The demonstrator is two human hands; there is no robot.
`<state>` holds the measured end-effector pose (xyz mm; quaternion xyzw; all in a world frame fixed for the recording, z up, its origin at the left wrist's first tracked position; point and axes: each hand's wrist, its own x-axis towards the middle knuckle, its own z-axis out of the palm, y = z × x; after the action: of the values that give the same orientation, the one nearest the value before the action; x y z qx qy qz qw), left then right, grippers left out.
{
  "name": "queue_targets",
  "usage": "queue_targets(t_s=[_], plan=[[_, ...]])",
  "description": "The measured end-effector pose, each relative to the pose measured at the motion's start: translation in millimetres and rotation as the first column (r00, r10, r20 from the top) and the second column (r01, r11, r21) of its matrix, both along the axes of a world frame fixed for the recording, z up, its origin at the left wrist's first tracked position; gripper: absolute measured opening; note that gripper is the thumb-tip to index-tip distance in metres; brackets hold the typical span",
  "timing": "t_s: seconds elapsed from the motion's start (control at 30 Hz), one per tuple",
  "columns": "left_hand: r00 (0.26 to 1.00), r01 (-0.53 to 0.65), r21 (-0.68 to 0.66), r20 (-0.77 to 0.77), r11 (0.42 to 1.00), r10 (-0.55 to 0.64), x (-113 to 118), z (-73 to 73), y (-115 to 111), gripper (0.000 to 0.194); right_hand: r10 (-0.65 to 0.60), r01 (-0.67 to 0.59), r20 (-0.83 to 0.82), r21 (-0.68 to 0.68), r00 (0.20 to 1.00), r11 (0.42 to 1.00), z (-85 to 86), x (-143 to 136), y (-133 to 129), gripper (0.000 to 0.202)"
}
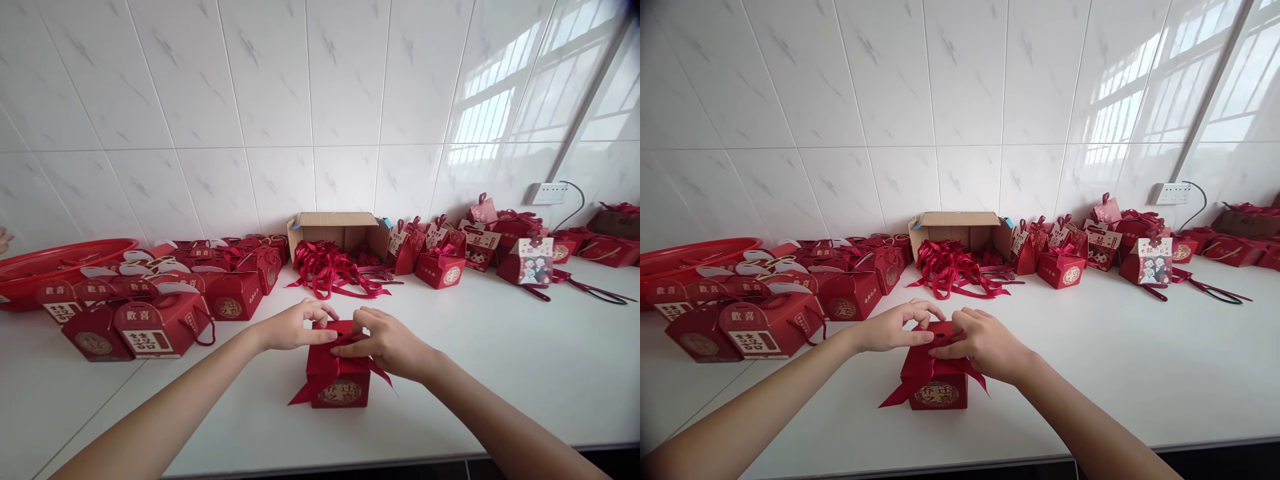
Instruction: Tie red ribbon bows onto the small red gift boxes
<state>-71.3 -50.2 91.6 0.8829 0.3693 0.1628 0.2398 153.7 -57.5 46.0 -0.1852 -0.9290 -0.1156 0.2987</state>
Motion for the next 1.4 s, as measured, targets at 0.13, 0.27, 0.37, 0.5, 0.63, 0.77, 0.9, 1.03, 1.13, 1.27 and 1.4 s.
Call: queue_targets(t_s=[0.13, 0.27, 0.37, 0.5, 0.63, 0.77, 0.9, 1.03, 1.13, 1.27, 1.4], plan=[[0.999, -0.046, 0.073, 0.029, 0.996, 0.044, -4, -5.3, 2, 0.025, -0.013, 0.012, 0.016, 0.029, 1.0, 1.0, -0.4, 0, 0, 0.026], [0.994, -0.101, 0.102, 0.044, 0.99, 0.097, -7, -11.9, 2, 0.03, -0.003, 0.003, -0.003, 0.039, 1.0, 0.999, -3.9, 2, 1, 0.029], [0.982, -0.148, 0.027, 0.119, 0.989, 0.144, -2, -13.3, -3, 0.026, 0.009, -0.008, -0.04, 0.031, 0.999, 0.999, -3.5, 1, 1, 0.027], [0.943, -0.217, -0.096, 0.237, 0.971, 0.234, 12, -12.0, -15, 0.02, 0.019, -0.015, -0.07, 0.054, 0.997, 0.998, 1.3, 1, 1, 0.026], [0.923, -0.21, -0.155, 0.293, 0.965, 0.248, 21, -12.1, -20, 0.02, 0.041, -0.033, -0.128, 0.063, 0.991, 0.997, 3.9, 4, 1, 0.021], [0.912, -0.203, -0.194, 0.318, 0.96, 0.258, 24, -13.6, -20, 0.021, -0.001, 0.004, -0.198, 0.013, 0.98, 1.0, 3.2, 4, 2, 0.018], [0.874, -0.259, -0.267, 0.345, 0.928, 0.343, 27, -16.1, -20, 0.023, -0.005, 0.008, -0.201, 0.014, 0.979, 1.0, 4.2, 3, 4, 0.016], [0.859, -0.255, -0.336, 0.353, 0.907, 0.372, 29, -17.8, -20, 0.023, 0.015, 0.001, -0.186, 0.084, 0.982, 0.996, 4.4, 5, 6, 0.022], [0.86, -0.259, -0.35, 0.342, 0.9, 0.38, 28, -18.6, -18, 0.022, -0.005, 0.023, -0.184, 0.098, 0.983, 0.995, 1.0, 8, 6, 0.023], [0.866, -0.246, -0.368, 0.331, 0.896, 0.374, 25, -20.6, -16, 0.021, -0.042, 0.059, -0.193, 0.086, 0.98, 0.995, -5.3, 17, 3, 0.02], [0.872, -0.218, -0.364, 0.345, 0.906, 0.348, 24, -22.7, -15, 0.02, -0.063, 0.083, -0.207, 0.085, 0.976, 0.993, -10.8, 24, -1, 0.02]])
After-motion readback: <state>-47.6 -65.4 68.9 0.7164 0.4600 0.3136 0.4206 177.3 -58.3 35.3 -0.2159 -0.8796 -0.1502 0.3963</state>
